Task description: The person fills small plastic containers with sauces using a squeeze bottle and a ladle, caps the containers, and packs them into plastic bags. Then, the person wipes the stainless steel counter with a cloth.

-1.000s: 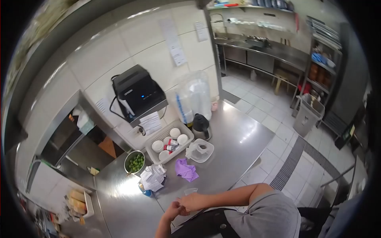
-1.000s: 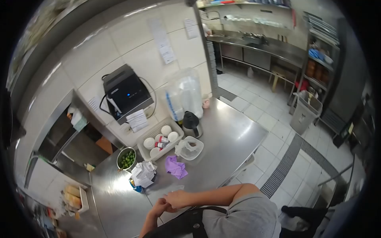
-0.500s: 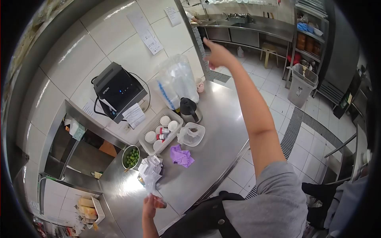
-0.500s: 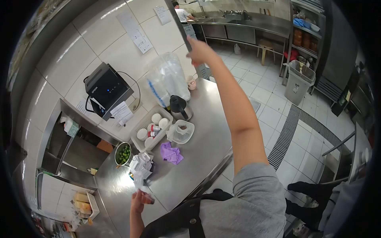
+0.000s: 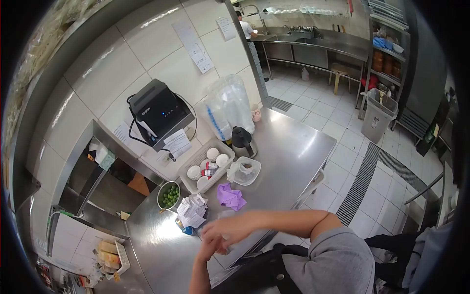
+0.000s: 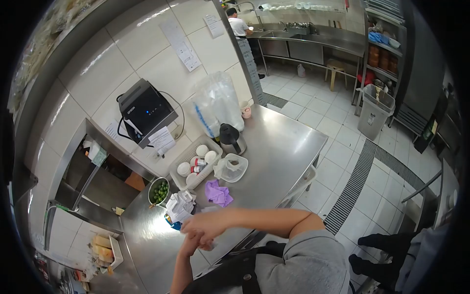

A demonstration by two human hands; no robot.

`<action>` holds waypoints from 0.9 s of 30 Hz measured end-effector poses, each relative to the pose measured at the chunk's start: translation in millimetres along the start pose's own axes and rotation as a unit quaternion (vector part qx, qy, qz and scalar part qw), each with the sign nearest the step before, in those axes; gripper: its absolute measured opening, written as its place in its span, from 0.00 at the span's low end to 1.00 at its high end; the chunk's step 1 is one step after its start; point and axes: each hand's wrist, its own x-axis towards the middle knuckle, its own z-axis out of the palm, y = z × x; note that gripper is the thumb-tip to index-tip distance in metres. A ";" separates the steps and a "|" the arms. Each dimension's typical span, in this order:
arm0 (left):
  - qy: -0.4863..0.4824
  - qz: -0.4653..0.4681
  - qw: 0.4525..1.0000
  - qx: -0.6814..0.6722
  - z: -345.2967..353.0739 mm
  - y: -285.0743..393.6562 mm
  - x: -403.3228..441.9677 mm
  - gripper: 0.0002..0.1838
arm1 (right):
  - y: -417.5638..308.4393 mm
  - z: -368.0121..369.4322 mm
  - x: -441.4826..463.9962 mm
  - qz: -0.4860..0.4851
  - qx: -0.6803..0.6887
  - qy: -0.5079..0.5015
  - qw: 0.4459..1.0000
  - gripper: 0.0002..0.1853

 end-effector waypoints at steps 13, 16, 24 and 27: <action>-0.039 -0.082 0.996 -0.022 -6.3 -2.1 -78.3 0.09 | 77.8 162.1 30.2 0.151 -0.145 0.075 0.975 0.41; -0.082 -0.081 0.992 -0.043 -10.4 7.1 -96.6 0.11 | 94.6 161.6 19.7 0.162 -0.150 0.041 0.974 0.25; -0.076 -0.047 0.990 -0.110 -2.5 0.3 -89.2 0.16 | 125.5 153.4 9.3 -0.039 0.122 0.149 0.980 0.16; 0.009 -0.054 0.988 -0.146 10.8 -11.4 -72.3 0.16 | 118.8 159.3 27.4 0.023 0.453 0.212 0.866 0.18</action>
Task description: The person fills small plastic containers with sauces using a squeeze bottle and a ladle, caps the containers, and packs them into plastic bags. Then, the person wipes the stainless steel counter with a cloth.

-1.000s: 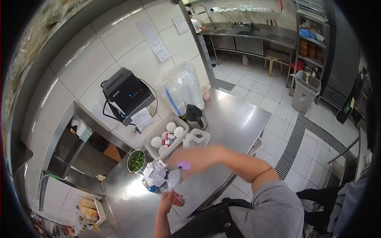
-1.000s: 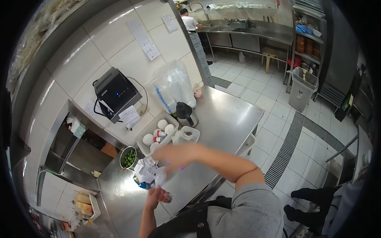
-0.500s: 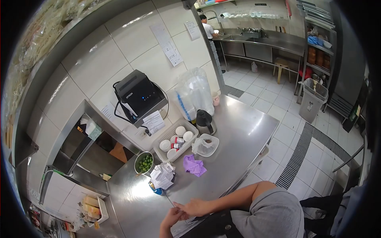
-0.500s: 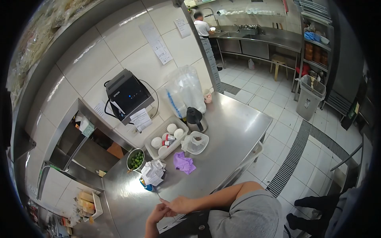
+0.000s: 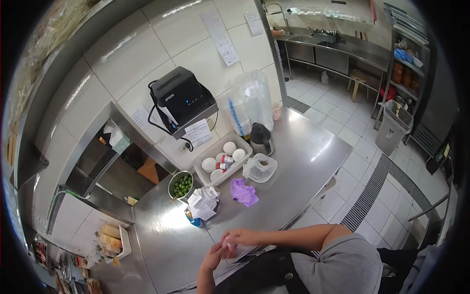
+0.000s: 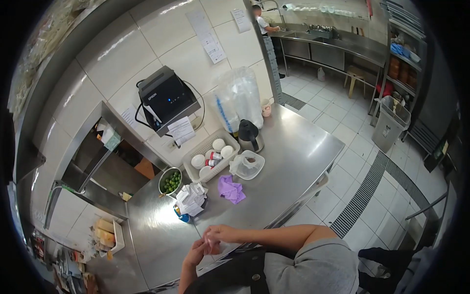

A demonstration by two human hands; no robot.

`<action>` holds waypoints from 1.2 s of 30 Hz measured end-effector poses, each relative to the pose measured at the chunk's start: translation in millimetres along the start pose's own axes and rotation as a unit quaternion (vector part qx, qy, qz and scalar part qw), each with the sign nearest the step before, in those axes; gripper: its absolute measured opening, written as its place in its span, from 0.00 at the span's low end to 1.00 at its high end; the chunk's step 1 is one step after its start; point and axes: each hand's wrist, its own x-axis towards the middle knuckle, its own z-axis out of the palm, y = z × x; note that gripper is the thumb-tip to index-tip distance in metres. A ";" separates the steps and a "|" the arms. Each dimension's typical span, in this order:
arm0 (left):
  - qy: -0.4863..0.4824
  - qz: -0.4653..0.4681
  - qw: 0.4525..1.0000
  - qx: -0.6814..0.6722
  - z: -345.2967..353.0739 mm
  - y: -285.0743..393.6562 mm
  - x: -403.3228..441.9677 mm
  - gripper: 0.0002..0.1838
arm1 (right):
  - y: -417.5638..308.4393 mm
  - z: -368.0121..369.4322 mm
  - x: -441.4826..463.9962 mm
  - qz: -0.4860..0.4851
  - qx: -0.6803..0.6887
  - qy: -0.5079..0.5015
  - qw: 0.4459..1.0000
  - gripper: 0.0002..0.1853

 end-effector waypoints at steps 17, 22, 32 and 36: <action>0.175 0.108 0.978 0.010 52.2 26.7 27.9 0.14 | -38.8 -8.3 12.3 0.069 -0.024 0.080 0.994 0.17; 0.179 0.224 0.958 0.016 46.2 39.9 12.0 0.17 | -51.5 8.5 23.3 -0.019 -0.399 0.076 0.914 0.15; 0.285 0.246 0.895 0.240 25.0 -7.0 -2.6 0.07 | -18.4 0.5 26.9 -0.039 -0.370 0.035 0.927 0.15; 0.271 0.225 0.839 0.414 26.3 15.0 -26.2 0.05 | -6.3 -5.5 16.2 0.196 -0.133 0.014 0.971 0.13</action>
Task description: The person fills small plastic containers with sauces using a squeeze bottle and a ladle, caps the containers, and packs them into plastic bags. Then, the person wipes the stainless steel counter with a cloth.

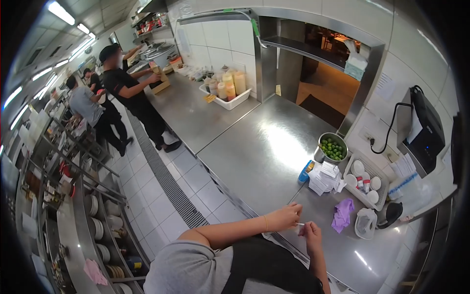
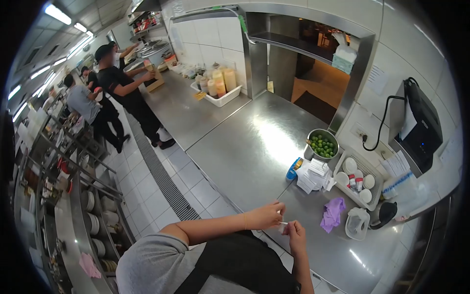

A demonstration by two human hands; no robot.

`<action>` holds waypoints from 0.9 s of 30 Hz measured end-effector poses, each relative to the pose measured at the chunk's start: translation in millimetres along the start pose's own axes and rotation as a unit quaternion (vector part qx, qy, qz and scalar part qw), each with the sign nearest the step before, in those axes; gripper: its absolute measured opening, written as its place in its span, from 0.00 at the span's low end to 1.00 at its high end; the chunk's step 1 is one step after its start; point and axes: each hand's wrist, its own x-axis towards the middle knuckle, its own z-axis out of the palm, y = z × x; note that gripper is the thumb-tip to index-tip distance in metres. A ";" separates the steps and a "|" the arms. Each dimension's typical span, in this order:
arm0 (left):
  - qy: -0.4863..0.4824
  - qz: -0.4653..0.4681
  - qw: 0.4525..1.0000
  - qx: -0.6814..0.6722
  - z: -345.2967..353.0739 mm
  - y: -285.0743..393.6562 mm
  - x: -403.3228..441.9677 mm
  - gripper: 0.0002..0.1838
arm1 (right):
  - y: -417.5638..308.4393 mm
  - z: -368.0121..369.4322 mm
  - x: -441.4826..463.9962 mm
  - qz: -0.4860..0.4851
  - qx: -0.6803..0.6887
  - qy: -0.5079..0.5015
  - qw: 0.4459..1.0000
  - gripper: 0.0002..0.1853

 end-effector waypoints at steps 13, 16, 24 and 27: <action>-0.050 -0.131 0.970 -0.201 -49.9 43.2 28.0 0.10 | -10.1 -44.6 37.7 -0.075 0.029 -0.005 0.997 0.09; 0.069 -0.185 0.811 -0.551 -14.8 30.8 49.6 0.14 | 8.3 -17.9 52.7 -0.041 0.292 -0.034 0.955 0.13; 0.257 -0.268 0.905 -0.207 35.1 -22.6 41.7 0.14 | 15.1 31.0 34.7 -0.043 -0.079 0.145 0.985 0.11; 0.212 -0.266 0.924 -0.176 34.7 -23.7 41.6 0.14 | -15.9 41.1 14.6 -0.229 -0.463 0.199 0.833 0.08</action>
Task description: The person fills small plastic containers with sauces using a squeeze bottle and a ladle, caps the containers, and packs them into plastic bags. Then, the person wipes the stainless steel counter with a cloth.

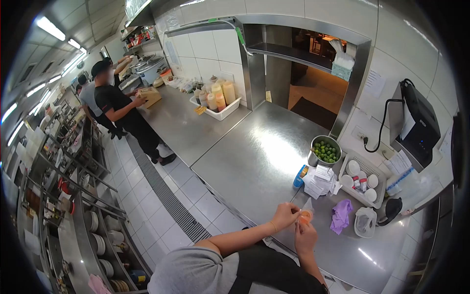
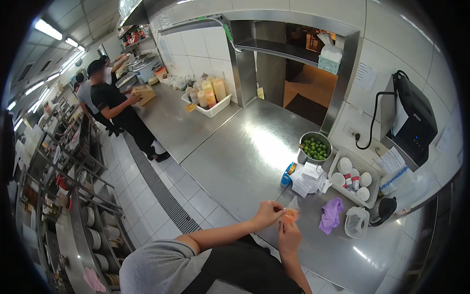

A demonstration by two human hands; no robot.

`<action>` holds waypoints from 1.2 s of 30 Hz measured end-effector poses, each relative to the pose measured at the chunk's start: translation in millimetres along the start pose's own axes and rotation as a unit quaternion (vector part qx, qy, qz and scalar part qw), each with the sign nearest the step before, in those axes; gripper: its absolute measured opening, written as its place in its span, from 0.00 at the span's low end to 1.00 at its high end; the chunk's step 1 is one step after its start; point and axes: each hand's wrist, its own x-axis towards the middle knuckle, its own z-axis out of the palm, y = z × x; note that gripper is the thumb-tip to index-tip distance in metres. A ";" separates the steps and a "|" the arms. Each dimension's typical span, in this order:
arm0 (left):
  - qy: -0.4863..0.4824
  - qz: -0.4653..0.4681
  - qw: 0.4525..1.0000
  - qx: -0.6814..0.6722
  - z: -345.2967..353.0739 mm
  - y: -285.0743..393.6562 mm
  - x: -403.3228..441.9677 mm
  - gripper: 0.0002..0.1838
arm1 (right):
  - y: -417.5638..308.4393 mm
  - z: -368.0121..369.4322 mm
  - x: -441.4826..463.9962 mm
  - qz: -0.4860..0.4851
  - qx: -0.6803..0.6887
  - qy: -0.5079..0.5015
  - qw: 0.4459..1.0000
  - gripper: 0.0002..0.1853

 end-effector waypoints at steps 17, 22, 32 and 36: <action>-0.079 0.079 0.981 -0.157 24.6 37.0 -0.5 0.07 | 32.1 -28.8 27.8 0.204 0.286 0.049 0.935 0.06; -0.120 -0.057 0.972 -0.195 28.6 25.1 -0.6 0.09 | 50.2 -14.7 20.2 0.322 0.470 0.125 0.812 0.09; -0.130 -0.258 0.897 -0.334 60.5 -27.5 -14.9 0.09 | 94.6 53.4 -16.3 0.344 0.315 0.145 0.872 0.13; -0.127 -0.265 0.883 -0.367 59.6 -37.5 -10.7 0.09 | 83.9 42.1 -11.4 0.383 0.328 0.091 0.859 0.12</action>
